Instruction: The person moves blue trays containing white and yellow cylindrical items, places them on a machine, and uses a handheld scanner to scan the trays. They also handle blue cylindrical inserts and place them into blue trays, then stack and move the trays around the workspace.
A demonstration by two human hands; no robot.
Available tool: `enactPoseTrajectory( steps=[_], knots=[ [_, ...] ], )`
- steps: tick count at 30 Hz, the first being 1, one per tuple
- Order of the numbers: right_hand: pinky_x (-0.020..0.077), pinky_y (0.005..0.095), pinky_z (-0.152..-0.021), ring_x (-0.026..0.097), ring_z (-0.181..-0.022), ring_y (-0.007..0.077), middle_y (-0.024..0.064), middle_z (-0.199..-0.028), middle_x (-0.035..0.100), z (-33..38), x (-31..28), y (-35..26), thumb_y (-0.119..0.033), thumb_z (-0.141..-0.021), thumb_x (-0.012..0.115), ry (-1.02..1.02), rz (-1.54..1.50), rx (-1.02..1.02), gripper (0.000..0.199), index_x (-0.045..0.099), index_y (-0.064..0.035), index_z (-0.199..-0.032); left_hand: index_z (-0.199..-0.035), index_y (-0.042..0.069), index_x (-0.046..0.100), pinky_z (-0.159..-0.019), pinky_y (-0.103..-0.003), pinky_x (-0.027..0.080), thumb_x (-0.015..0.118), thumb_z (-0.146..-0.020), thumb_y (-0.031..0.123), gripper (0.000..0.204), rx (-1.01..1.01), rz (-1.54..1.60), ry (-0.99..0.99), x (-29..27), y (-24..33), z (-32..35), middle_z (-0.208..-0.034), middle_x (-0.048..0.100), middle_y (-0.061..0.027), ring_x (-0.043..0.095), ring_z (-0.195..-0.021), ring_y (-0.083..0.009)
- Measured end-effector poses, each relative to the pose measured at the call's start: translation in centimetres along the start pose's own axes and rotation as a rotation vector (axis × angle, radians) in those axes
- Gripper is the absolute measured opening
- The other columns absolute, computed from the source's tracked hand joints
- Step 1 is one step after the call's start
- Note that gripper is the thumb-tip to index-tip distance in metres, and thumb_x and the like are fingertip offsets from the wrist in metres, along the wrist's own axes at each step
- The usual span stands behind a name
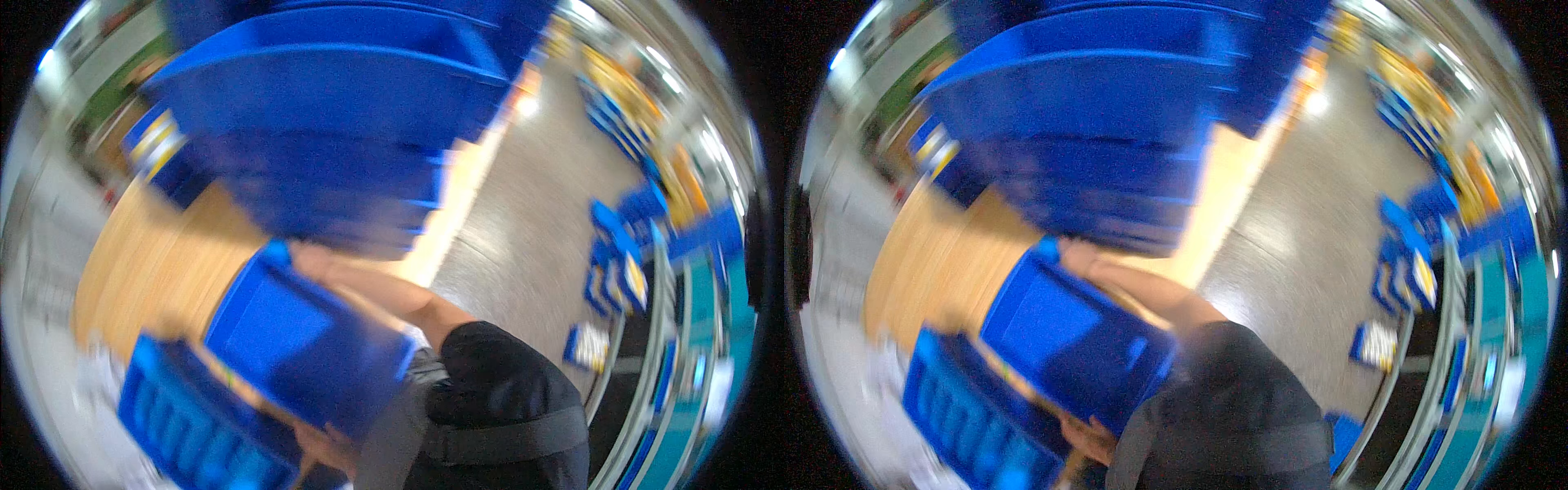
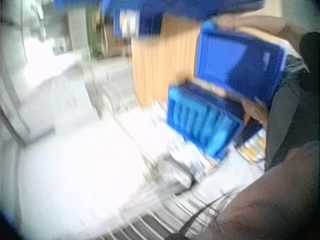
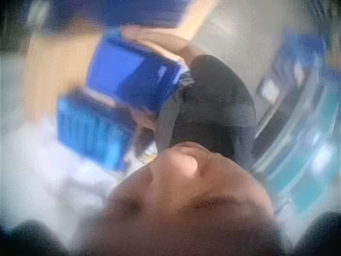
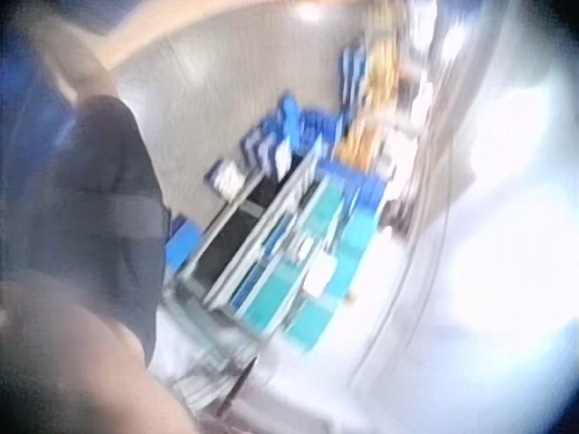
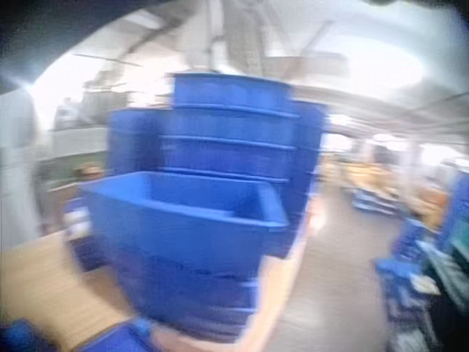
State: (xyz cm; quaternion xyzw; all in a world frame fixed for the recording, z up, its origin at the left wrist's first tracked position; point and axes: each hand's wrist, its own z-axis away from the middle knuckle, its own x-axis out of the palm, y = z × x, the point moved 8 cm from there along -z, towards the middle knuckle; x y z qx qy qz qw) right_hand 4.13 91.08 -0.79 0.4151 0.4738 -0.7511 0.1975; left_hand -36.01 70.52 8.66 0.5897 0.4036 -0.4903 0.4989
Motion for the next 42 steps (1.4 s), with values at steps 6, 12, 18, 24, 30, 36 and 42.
enactPoseTrajectory(
  steps=[6, 12, 18, 24, 30, 36, 42],
  knots=[
    [0.0385, 0.0447, -0.109, 0.046, -0.131, 0.0410, 0.0331, -0.145, 0.038, 19.3, -8.4, -8.8, -0.045, -0.099, 0.050, 0.099, -0.663, -0.325, 0.078, 0.022, 0.0059, -0.150, -0.138, -0.003, 0.047, -0.092, -0.041, 0.053, 0.073, -0.088, 0.021, 0.061, 0.451, 0.699, 0.171, -6.5, 11.9, -6.4, -0.137, 0.050, -0.0218, 0.055, -0.119, -0.0357],
    [0.0476, 0.0439, -0.099, 0.053, -0.122, 0.0267, 0.0171, -0.129, 0.054, 24.4, -3.0, -12.1, -0.054, -0.098, 0.052, -0.586, -1.772, 0.139, 0.067, 0.044, 0.0011, -0.136, -0.119, -0.002, 0.066, -0.085, -0.046, 0.054, 0.055, -0.088, -0.001, 0.033, 0.511, 0.457, 0.380, -10.2, 13.9, -9.3, -0.110, 0.068, -0.0247, 0.067, -0.098, -0.0384],
    [0.0520, 0.0455, -0.091, 0.060, -0.105, 0.0247, 0.0098, -0.113, 0.061, 18.1, 2.5, -14.7, -0.051, -0.093, 0.063, -0.631, -1.948, 0.309, 0.057, 0.051, -0.0044, -0.123, -0.119, 0.000, 0.068, -0.091, -0.044, 0.052, 0.060, -0.091, 0.019, 0.034, 0.260, 0.560, 0.323, -10.4, 9.3, -10.3, -0.115, 0.069, -0.0205, 0.068, -0.102, -0.0359],
    [0.0512, 0.0438, -0.091, 0.061, -0.098, 0.0234, 0.0082, -0.104, 0.062, 18.1, 5.6, -15.5, -0.042, -0.095, 0.062, -0.688, -1.901, 0.573, 0.041, 0.055, -0.0073, -0.115, -0.117, 0.000, 0.068, -0.092, -0.041, 0.050, 0.055, -0.080, -0.008, 0.039, 0.169, 0.532, 0.437, -12.0, 7.0, -9.5, -0.114, 0.068, -0.0207, 0.067, -0.100, -0.0353],
    [0.0511, 0.0366, -0.089, 0.061, -0.096, 0.0195, 0.0078, -0.104, 0.062, 19.5, 4.5, -18.4, -0.038, -0.097, 0.060, -0.861, -1.848, 0.358, 0.039, 0.054, -0.0046, -0.116, -0.122, 0.002, 0.065, -0.090, -0.042, 0.051, 0.050, -0.077, -0.013, 0.050, 0.112, 0.570, 0.414, -10.6, 7.1, -11.4, -0.108, 0.067, -0.0205, 0.066, -0.099, -0.0362],
    [0.0520, 0.0372, -0.087, 0.060, -0.096, 0.0201, 0.0108, -0.107, 0.060, 18.5, 4.9, -19.1, -0.041, -0.097, 0.061, -0.782, -1.817, 0.391, 0.051, 0.050, 0.0013, -0.124, -0.121, 0.003, 0.067, -0.081, -0.041, 0.054, 0.054, -0.075, -0.012, 0.050, 0.178, 0.405, 0.587, -11.2, 7.5, -12.0, -0.107, 0.066, -0.0197, 0.066, -0.094, -0.0365],
    [0.0446, 0.0408, -0.102, 0.048, -0.123, 0.0309, 0.0198, -0.132, 0.050, 14.8, 1.6, -16.7, -0.045, -0.097, 0.058, -0.540, -1.914, 0.504, 0.069, 0.034, 0.0010, -0.142, -0.119, 0.005, 0.069, -0.077, -0.038, 0.055, 0.056, -0.071, -0.016, 0.053, 0.230, 0.357, 0.602, -12.1, 8.5, -10.9, -0.097, 0.065, -0.0168, 0.067, -0.086, -0.0341]
  ],
)
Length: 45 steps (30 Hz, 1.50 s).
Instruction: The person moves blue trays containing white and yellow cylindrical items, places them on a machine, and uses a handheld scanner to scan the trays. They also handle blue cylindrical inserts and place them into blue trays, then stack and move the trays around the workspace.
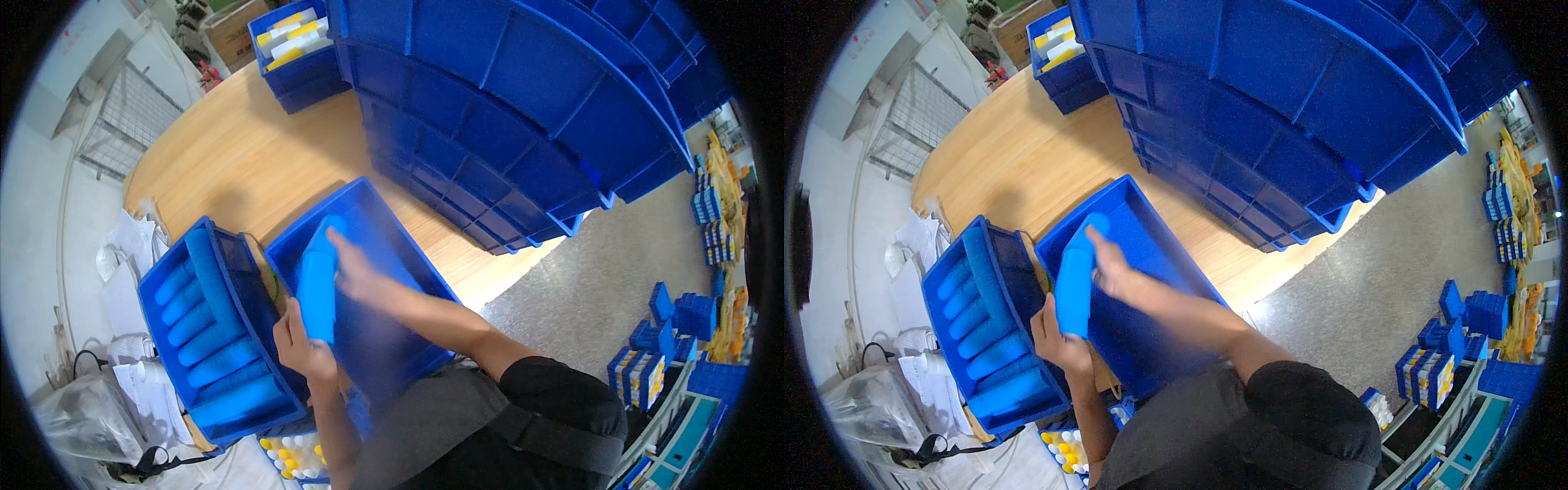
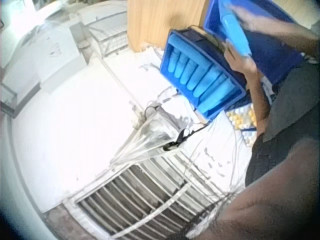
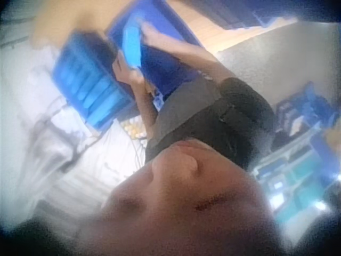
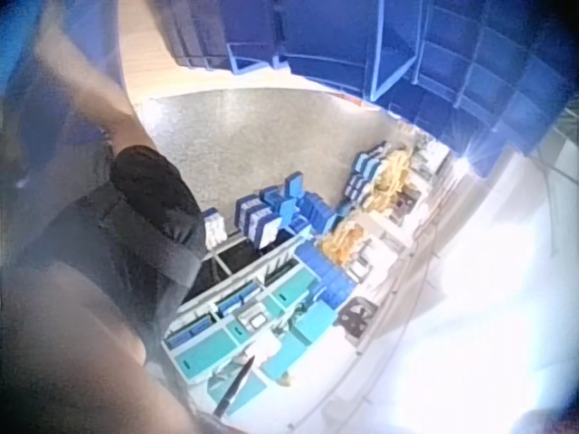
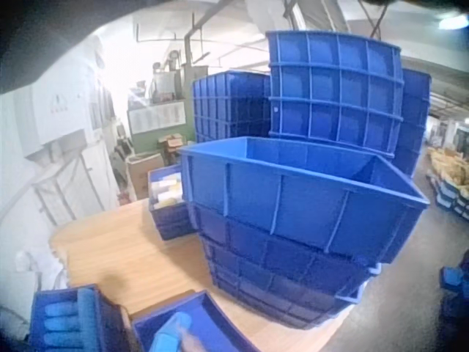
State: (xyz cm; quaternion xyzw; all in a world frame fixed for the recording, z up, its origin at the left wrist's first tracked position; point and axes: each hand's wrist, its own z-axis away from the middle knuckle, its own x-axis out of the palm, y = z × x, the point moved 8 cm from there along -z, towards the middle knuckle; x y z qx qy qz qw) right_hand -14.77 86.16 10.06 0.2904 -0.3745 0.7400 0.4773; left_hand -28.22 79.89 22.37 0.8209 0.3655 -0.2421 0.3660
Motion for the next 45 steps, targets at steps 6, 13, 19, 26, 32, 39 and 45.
enactPoseTrajectory(
  steps=[6, 13, 19, 26, 32, 39, 45],
  knots=[
    [0.0401, 0.0486, -0.107, 0.045, -0.130, 0.0328, 0.0147, -0.137, 0.051, -1.0, -2.3, -1.1, -0.049, -0.098, 0.052, -0.005, -0.091, 0.251, 0.060, 0.041, -0.0101, -0.142, -0.122, 0.005, 0.067, -0.086, -0.039, 0.053, 0.052, -0.075, -0.017, 0.054, -0.202, 0.014, -0.177, 2.4, -0.9, -0.2, -0.110, 0.067, -0.0204, 0.067, -0.097, -0.0382],
    [0.0430, 0.0444, -0.104, 0.051, -0.122, 0.0336, 0.0186, -0.131, 0.052, -4.9, -5.6, -4.3, -0.039, -0.088, 0.072, 0.029, 0.439, -0.288, 0.067, 0.043, -0.0026, -0.137, -0.125, 0.002, 0.063, -0.101, -0.042, 0.045, 0.048, -0.080, -0.013, 0.050, -0.358, 0.270, -0.302, 7.5, -5.0, 0.4, -0.130, 0.059, -0.0234, 0.058, -0.119, -0.0387],
    [0.0339, 0.0466, -0.114, 0.032, -0.141, 0.0394, 0.0286, -0.154, 0.025, -4.7, -7.6, -3.9, -0.041, -0.097, 0.059, -0.016, 0.127, 0.018, 0.082, 0.020, 0.0089, -0.149, -0.135, -0.006, 0.052, -0.095, -0.040, 0.050, 0.055, -0.093, 0.004, 0.044, -1.193, 1.052, -0.314, 18.3, -11.2, 3.0, -0.131, 0.058, -0.0258, 0.060, -0.116, -0.0300],
    [0.0391, 0.0460, -0.111, 0.047, -0.130, 0.0365, 0.0264, -0.145, 0.040, 1.1, -6.6, -2.7, -0.024, -0.101, 0.053, -0.025, 0.376, 0.066, 0.061, 0.027, 0.0112, -0.143, -0.125, -0.005, 0.057, -0.103, -0.044, 0.042, 0.067, -0.090, 0.024, 0.047, -0.239, -0.186, 0.125, 4.6, -11.8, -5.1, -0.124, 0.056, -0.0258, 0.054, -0.119, -0.0382],
    [0.0515, 0.0395, -0.093, 0.057, -0.114, 0.0279, 0.0207, -0.131, 0.054, 3.0, -4.5, 0.2, -0.021, -0.098, 0.058, -0.174, 0.616, 0.069, 0.053, 0.038, 0.0047, -0.140, -0.138, -0.003, 0.046, -0.100, -0.045, 0.044, 0.067, -0.091, 0.031, 0.062, -0.775, -0.203, -0.275, 0.9, -22.8, -5.6, -0.135, 0.051, -0.0271, 0.052, -0.120, -0.0420],
    [0.0466, 0.0415, -0.101, 0.055, -0.122, 0.0324, 0.0175, -0.137, 0.052, 10.3, 6.2, 3.6, -0.015, -0.084, 0.076, -0.644, 1.447, -0.706, 0.080, 0.031, -0.0006, -0.148, -0.145, -0.001, 0.036, -0.098, -0.034, 0.045, 0.059, -0.096, 0.019, 0.059, -0.570, 0.990, -0.083, -3.5, -11.0, -0.7, -0.134, 0.052, -0.0141, 0.052, -0.118, -0.0242],
    [0.0341, 0.0454, -0.111, 0.044, -0.132, 0.0384, 0.0182, -0.131, 0.055, 9.6, 5.8, 3.9, 0.003, -0.070, 0.072, -0.506, 1.533, -0.759, 0.065, 0.051, -0.0079, -0.131, -0.143, 0.000, 0.038, -0.112, -0.054, 0.032, 0.047, -0.101, 0.046, 0.063, -0.819, 1.565, -0.307, -0.5, -6.1, 7.2, -0.142, 0.047, -0.0163, 0.046, -0.132, -0.0313]
  ],
)
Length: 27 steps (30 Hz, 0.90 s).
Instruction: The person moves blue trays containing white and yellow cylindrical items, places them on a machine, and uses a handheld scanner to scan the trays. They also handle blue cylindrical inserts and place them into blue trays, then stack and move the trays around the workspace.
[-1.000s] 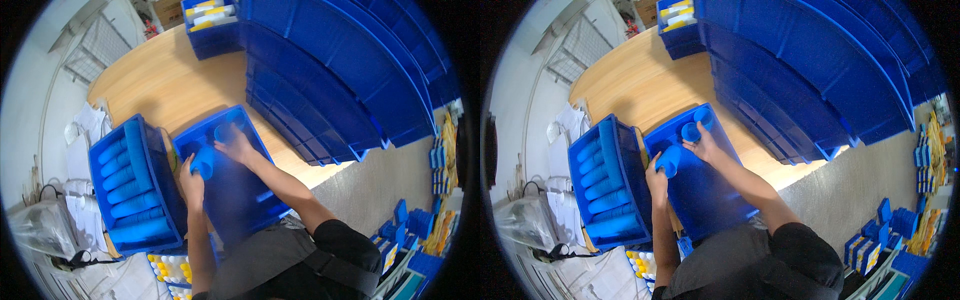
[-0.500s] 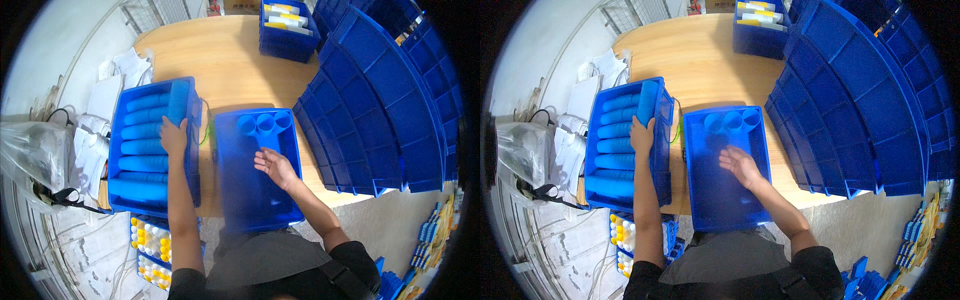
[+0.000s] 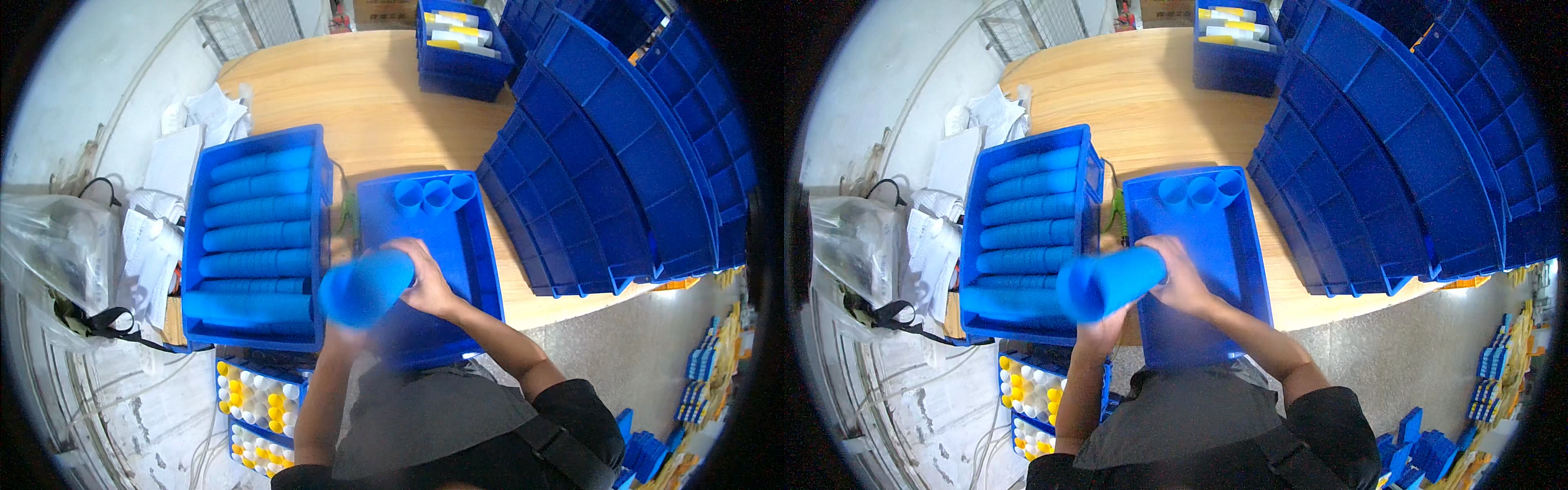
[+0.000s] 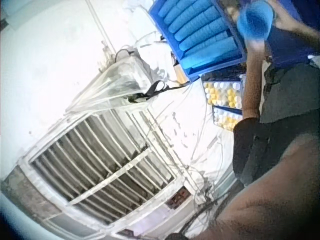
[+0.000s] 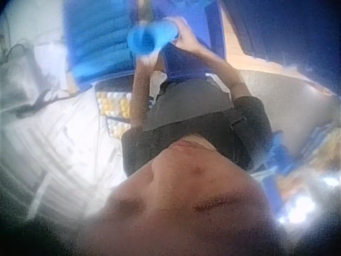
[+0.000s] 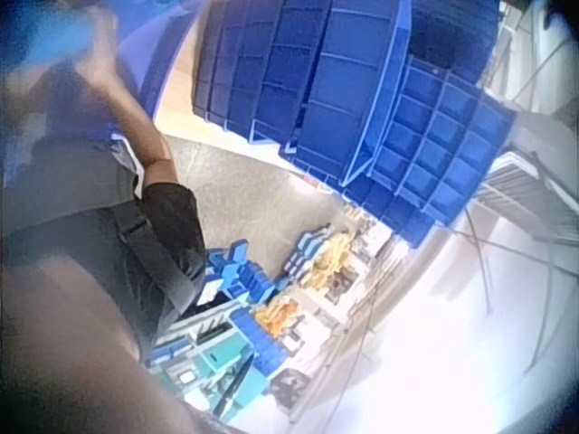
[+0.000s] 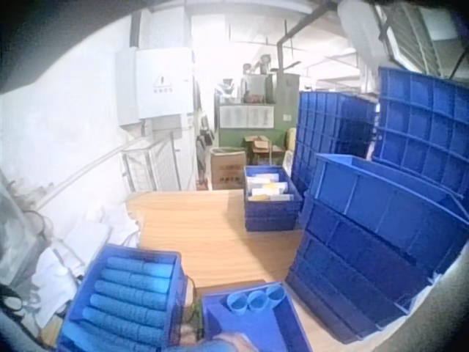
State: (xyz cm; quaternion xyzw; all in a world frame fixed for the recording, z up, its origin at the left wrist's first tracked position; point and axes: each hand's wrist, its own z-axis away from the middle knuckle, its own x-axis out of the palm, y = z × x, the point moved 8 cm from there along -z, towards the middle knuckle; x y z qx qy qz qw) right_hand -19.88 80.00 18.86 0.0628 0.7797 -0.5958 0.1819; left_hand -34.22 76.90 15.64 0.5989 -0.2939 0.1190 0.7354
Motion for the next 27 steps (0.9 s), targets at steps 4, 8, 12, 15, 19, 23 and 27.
enactPoseTrajectory(
  steps=[4, 8, 12, 15, 19, 23, 27],
  knots=[
    [0.0322, 0.0498, -0.113, 0.043, -0.133, 0.0390, 0.0164, -0.142, 0.046, 1.1, 0.2, 2.1, 0.010, -0.066, 0.065, -0.029, 0.190, -0.140, 0.067, 0.058, -0.0144, -0.128, -0.144, -0.007, 0.032, -0.094, -0.052, 0.053, 0.051, -0.098, 0.046, 0.072, -0.529, 0.303, 0.035, 0.4, -3.9, 2.6, -0.139, 0.049, -0.0263, 0.060, -0.117, -0.0342],
    [0.0377, 0.0483, -0.109, 0.047, -0.130, 0.0355, 0.0160, -0.143, 0.046, 1.5, 1.2, 8.0, -0.012, -0.080, 0.061, -0.072, -0.689, 0.385, 0.058, 0.049, -0.0090, -0.137, -0.143, -0.008, 0.034, -0.084, -0.039, 0.058, 0.055, -0.095, 0.041, 0.072, -0.563, 0.279, 0.053, 0.6, -4.0, 2.4, -0.128, 0.056, -0.0276, 0.064, -0.108, -0.0310],
    [0.0483, 0.0469, -0.098, 0.057, -0.118, 0.0323, 0.0207, -0.129, 0.058, 1.7, 5.3, 8.6, -0.050, -0.098, 0.050, -0.294, -1.306, 0.801, 0.063, 0.048, 0.0000, -0.136, -0.137, -0.009, 0.043, -0.083, -0.039, 0.057, 0.055, -0.093, 0.044, 0.070, -0.543, 0.163, 0.031, 0.6, -3.6, 1.6, -0.126, 0.059, -0.0248, 0.064, -0.106, -0.0290],
    [0.0506, 0.0457, -0.095, 0.061, -0.112, 0.0313, 0.0214, -0.122, 0.061, 0.6, 6.7, 9.1, -0.049, -0.097, 0.052, -0.197, -1.306, 0.887, 0.061, 0.052, 0.0023, -0.130, -0.133, -0.009, 0.048, -0.080, -0.038, 0.057, 0.058, -0.091, 0.046, 0.069, -0.605, 0.039, 0.181, -0.8, -3.5, 1.3, -0.119, 0.063, -0.0232, 0.066, -0.100, -0.0283],
    [0.0518, 0.0425, -0.094, 0.064, -0.105, 0.0301, 0.0203, -0.118, 0.064, -0.1, 7.6, 9.9, -0.047, -0.096, 0.054, -0.051, -1.344, 0.947, 0.058, 0.055, 0.0027, -0.126, -0.129, -0.008, 0.050, -0.078, -0.039, 0.057, 0.063, -0.087, 0.047, 0.070, -0.591, -0.209, 0.181, -0.9, -3.0, 0.0, -0.110, 0.067, -0.0213, 0.068, -0.090, -0.0279],
    [0.0523, 0.0414, -0.093, 0.065, -0.103, 0.0286, 0.0188, -0.116, 0.064, 0.5, 6.2, 10.9, -0.047, -0.096, 0.055, 0.043, -1.312, 0.929, 0.056, 0.056, 0.0012, -0.123, -0.127, -0.007, 0.051, -0.078, -0.038, 0.057, 0.066, -0.085, 0.048, 0.071, -0.578, -0.284, 0.157, 0.1, -3.3, -0.7, -0.107, 0.068, -0.0203, 0.069, -0.087, -0.0279],
    [0.0545, 0.0417, -0.084, 0.066, -0.093, 0.0247, 0.0150, -0.103, 0.066, 0.5, 3.6, 9.7, -0.045, -0.097, 0.057, -0.038, -1.367, 0.777, 0.046, 0.055, -0.0038, -0.118, -0.126, -0.007, 0.052, -0.078, -0.038, 0.057, 0.069, -0.081, 0.049, 0.073, -0.539, -0.185, 0.046, 2.1, -3.6, -1.1, -0.108, 0.067, -0.0206, 0.068, -0.089, -0.0281]
  ],
)
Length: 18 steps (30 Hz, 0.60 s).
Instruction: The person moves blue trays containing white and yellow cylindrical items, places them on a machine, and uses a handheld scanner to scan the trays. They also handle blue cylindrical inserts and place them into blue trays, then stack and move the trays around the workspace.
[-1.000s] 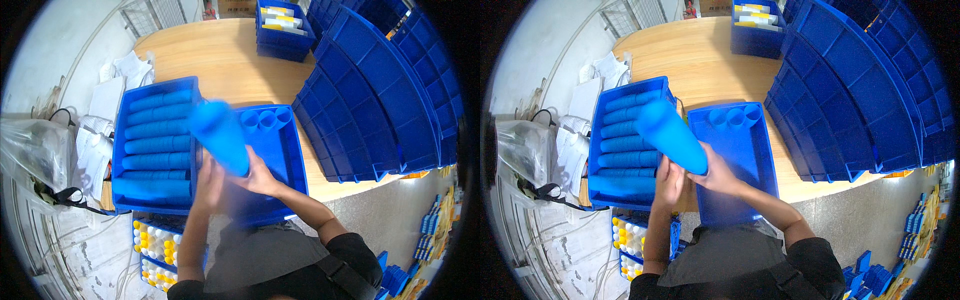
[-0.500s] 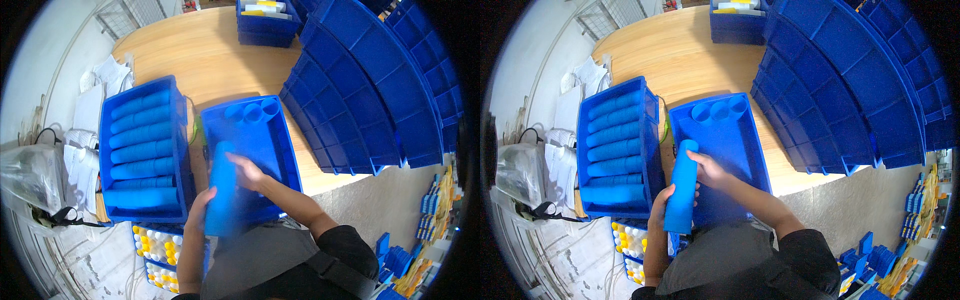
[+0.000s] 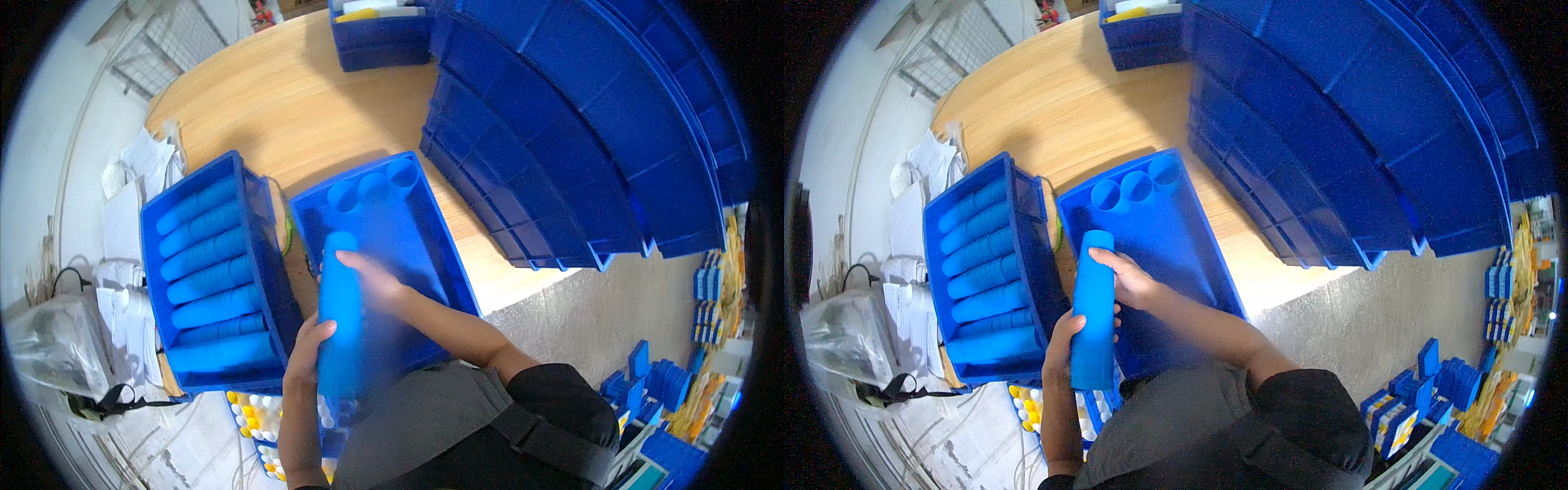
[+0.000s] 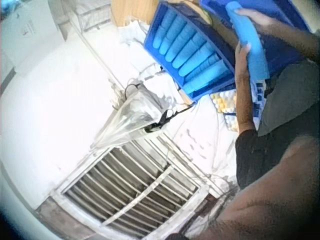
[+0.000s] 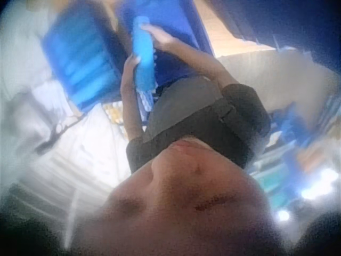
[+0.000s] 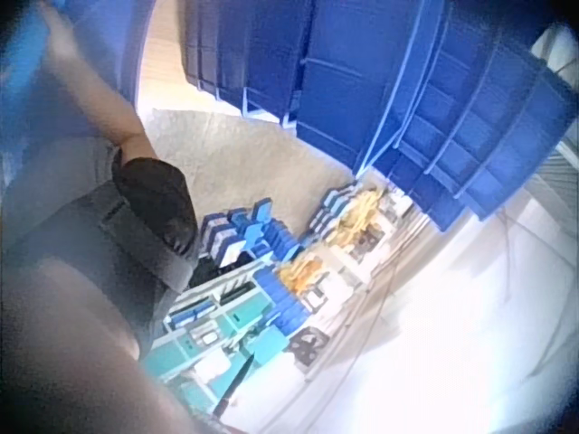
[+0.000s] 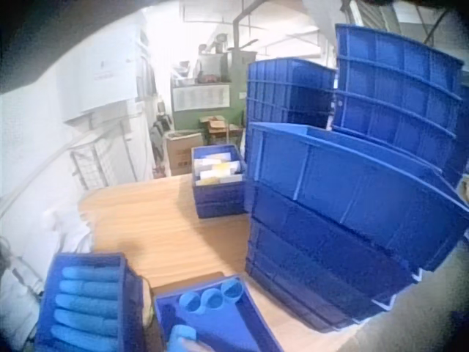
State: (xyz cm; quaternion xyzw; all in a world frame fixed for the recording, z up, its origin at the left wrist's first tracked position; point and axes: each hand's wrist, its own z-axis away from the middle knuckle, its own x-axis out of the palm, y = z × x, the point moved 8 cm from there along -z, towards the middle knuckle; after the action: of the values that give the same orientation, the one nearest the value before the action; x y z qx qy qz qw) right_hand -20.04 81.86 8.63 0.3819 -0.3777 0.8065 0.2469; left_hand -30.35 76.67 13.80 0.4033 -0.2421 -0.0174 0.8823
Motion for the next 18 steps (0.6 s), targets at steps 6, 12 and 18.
enactPoseTrajectory(
  steps=[6, 12, 18],
  knots=[
    [0.0536, 0.0385, -0.084, 0.065, -0.094, 0.0219, 0.0148, -0.105, 0.065, 2.6, 1.0, -2.0, -0.044, -0.090, 0.068, -0.037, 0.024, -0.164, 0.054, 0.053, -0.0006, -0.118, -0.128, -0.005, 0.050, -0.085, -0.040, 0.055, 0.071, -0.082, 0.046, 0.072, -0.141, -0.143, 0.048, 1.4, -1.8, -0.6, -0.117, 0.062, -0.0230, 0.065, -0.103, -0.0312],
    [0.0562, 0.0372, -0.072, 0.064, -0.084, 0.0208, 0.0109, -0.099, 0.062, 0.3, -4.3, -3.8, -0.037, -0.086, 0.075, 0.386, 0.369, -0.309, 0.055, 0.050, 0.0004, -0.118, -0.136, 0.001, 0.043, -0.089, -0.041, 0.051, 0.077, -0.081, 0.033, 0.073, 0.102, -0.819, 0.127, 0.9, -0.1, -0.3, -0.121, 0.060, -0.0225, 0.063, -0.105, -0.0345],
    [0.0499, 0.0481, -0.095, 0.063, -0.103, 0.0278, 0.0145, -0.108, 0.063, -2.7, -3.5, -1.2, -0.063, -0.093, 0.053, 0.115, -0.196, 0.169, 0.064, 0.053, -0.0045, -0.118, -0.130, -0.008, 0.048, -0.085, -0.041, 0.055, 0.066, -0.085, 0.050, 0.076, -0.109, 0.163, 0.029, -0.4, -2.9, 1.1, -0.114, 0.064, -0.0220, 0.067, -0.095, -0.0288]
  ],
)
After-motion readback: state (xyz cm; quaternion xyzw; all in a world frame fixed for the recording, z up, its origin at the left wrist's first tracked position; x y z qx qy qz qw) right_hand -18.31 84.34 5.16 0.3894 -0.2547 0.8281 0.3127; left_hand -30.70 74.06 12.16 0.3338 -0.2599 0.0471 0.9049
